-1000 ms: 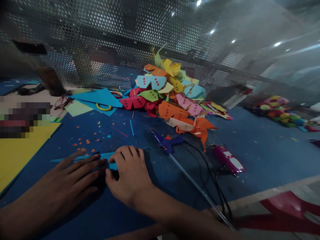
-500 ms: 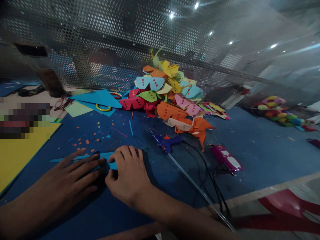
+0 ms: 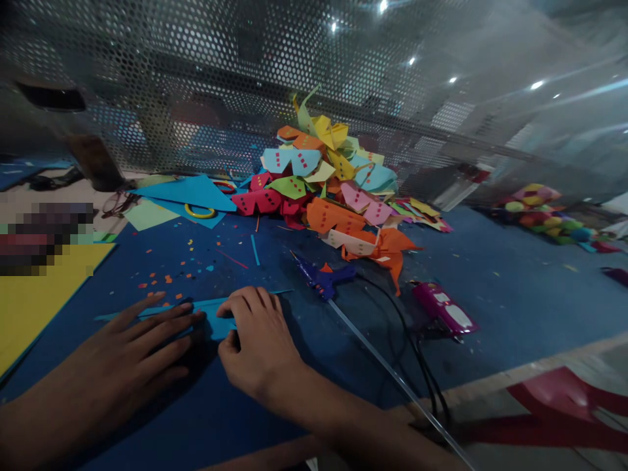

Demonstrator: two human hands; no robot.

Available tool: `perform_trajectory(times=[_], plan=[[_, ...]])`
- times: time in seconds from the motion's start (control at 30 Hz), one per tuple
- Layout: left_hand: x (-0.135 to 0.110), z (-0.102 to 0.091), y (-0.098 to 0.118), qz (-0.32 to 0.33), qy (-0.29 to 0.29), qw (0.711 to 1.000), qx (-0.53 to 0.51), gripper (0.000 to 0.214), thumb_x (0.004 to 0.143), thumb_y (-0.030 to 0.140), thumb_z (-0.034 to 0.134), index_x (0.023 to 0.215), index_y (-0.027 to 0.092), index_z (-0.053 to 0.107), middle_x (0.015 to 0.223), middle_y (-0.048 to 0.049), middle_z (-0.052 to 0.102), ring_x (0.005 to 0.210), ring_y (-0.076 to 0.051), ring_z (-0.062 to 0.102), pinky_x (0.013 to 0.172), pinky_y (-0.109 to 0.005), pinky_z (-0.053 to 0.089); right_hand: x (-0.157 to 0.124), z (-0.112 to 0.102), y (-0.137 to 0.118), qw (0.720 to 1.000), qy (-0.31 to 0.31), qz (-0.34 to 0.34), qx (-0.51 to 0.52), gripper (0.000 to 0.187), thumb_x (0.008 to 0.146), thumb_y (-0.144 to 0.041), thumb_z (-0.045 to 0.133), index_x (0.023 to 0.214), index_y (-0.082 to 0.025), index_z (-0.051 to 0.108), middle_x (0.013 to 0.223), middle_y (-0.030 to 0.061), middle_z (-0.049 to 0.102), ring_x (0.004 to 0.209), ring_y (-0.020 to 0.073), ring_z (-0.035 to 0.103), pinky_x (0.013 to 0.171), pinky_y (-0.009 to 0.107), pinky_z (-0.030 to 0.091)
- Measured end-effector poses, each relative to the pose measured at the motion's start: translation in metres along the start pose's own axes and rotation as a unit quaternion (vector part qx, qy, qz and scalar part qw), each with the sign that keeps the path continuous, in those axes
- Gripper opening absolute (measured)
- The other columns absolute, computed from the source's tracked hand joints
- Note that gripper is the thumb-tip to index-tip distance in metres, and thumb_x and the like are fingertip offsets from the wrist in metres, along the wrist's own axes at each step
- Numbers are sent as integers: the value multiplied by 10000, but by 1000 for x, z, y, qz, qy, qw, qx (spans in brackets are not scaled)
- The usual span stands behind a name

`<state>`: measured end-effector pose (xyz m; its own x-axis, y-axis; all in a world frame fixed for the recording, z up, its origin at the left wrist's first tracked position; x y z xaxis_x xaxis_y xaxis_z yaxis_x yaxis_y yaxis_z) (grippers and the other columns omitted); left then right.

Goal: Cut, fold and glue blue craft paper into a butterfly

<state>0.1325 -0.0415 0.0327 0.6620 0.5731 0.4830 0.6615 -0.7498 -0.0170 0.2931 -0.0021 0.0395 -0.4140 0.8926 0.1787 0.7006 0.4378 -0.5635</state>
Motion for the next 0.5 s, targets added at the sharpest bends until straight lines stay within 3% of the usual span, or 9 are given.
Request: perform_trajectory(times=[0.3, 0.5], plan=[[-1, 1, -1, 45, -25, 998, 32, 315, 1073, 348, 418, 1163, 221, 692, 1242, -88, 746, 1181, -309, 665, 1123, -507, 295, -5, -4, 9, 1000, -1, -8, 16, 489, 646, 53, 465, 1041, -207, 587, 1137, 51, 632, 1098, 228, 547, 975, 414, 431], [1, 0, -1, 42, -28, 998, 37, 322, 1078, 373, 403, 1182, 254, 683, 1248, -69, 742, 1193, -296, 654, 1112, -491, 305, -4, -5, 12, 999, 0, -22, 33, 505, 635, 76, 435, 1024, -207, 584, 1117, 45, 643, 1099, 215, 555, 994, 404, 428]])
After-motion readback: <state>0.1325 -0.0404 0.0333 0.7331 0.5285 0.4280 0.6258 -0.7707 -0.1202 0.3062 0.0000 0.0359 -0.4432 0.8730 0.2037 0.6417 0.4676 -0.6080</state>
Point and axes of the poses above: each hand's wrist, its own x-axis towards the middle knuckle, its own z-axis out of the palm, y = z × x, the point moved 6 cm from there along x, towards the middle knuckle
